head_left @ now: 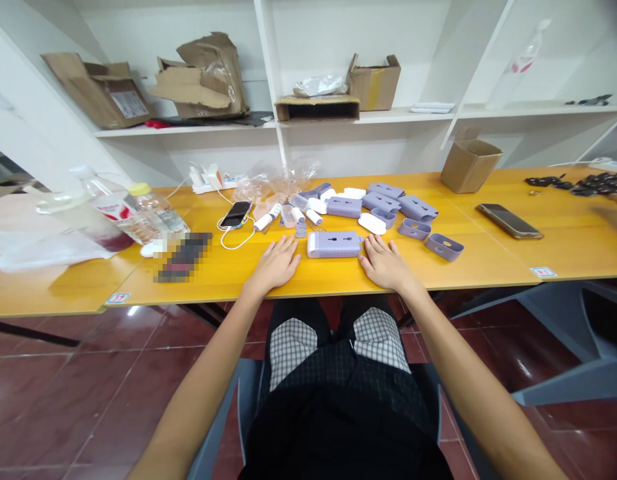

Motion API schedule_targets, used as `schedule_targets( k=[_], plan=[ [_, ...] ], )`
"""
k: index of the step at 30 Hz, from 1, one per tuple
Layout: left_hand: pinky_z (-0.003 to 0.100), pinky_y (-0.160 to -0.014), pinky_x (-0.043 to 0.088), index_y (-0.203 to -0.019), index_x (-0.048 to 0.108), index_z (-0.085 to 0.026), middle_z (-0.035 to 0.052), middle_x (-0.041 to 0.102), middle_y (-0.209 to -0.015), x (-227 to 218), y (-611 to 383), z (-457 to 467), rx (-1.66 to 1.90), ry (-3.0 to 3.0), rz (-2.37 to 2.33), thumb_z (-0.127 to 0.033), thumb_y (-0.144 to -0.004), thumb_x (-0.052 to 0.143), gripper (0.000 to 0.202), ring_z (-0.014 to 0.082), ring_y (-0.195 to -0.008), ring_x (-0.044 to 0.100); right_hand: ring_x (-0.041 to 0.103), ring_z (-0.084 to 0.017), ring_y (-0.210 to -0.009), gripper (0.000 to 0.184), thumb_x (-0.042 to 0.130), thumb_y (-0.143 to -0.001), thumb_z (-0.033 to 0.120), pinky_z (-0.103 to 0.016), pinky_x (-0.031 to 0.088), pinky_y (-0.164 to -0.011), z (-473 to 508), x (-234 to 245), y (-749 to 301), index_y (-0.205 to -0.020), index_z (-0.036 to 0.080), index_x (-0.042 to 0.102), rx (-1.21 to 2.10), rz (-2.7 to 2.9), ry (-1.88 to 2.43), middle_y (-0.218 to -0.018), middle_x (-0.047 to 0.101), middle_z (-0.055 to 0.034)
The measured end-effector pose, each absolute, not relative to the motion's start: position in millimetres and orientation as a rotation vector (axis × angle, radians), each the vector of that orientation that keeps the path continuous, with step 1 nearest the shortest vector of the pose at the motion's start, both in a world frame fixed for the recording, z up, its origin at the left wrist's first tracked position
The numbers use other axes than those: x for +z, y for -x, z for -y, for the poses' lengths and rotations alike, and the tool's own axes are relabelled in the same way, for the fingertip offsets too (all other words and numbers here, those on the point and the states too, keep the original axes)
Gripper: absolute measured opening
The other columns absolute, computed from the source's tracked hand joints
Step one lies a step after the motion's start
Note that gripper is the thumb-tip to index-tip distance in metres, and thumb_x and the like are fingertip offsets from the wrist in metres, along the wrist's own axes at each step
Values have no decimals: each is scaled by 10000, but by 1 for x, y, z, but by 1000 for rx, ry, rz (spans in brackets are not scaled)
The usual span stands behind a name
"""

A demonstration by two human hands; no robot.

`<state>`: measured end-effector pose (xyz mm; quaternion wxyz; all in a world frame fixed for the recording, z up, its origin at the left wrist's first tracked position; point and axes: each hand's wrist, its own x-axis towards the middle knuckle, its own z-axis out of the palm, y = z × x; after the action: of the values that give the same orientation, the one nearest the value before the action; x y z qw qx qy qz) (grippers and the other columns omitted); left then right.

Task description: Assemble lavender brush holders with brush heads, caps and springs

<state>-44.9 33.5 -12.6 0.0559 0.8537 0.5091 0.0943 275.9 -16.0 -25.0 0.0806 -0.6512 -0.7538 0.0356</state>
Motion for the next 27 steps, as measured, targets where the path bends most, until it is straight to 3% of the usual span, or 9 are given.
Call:
schedule_targets(
  k=[27],
  plan=[
    [582,-1356,206,-1643,439,-139,162,336,-1756,-14,47,-34,317,-2595,-1527,-421,-1092,344,626,344,-1660,282,234,-358,-1672,712,241,-1102,474,-643,196,-1334,15,-27,-277,-1680,77,365,93,2267,1932,-1774,299,-199]
  ],
)
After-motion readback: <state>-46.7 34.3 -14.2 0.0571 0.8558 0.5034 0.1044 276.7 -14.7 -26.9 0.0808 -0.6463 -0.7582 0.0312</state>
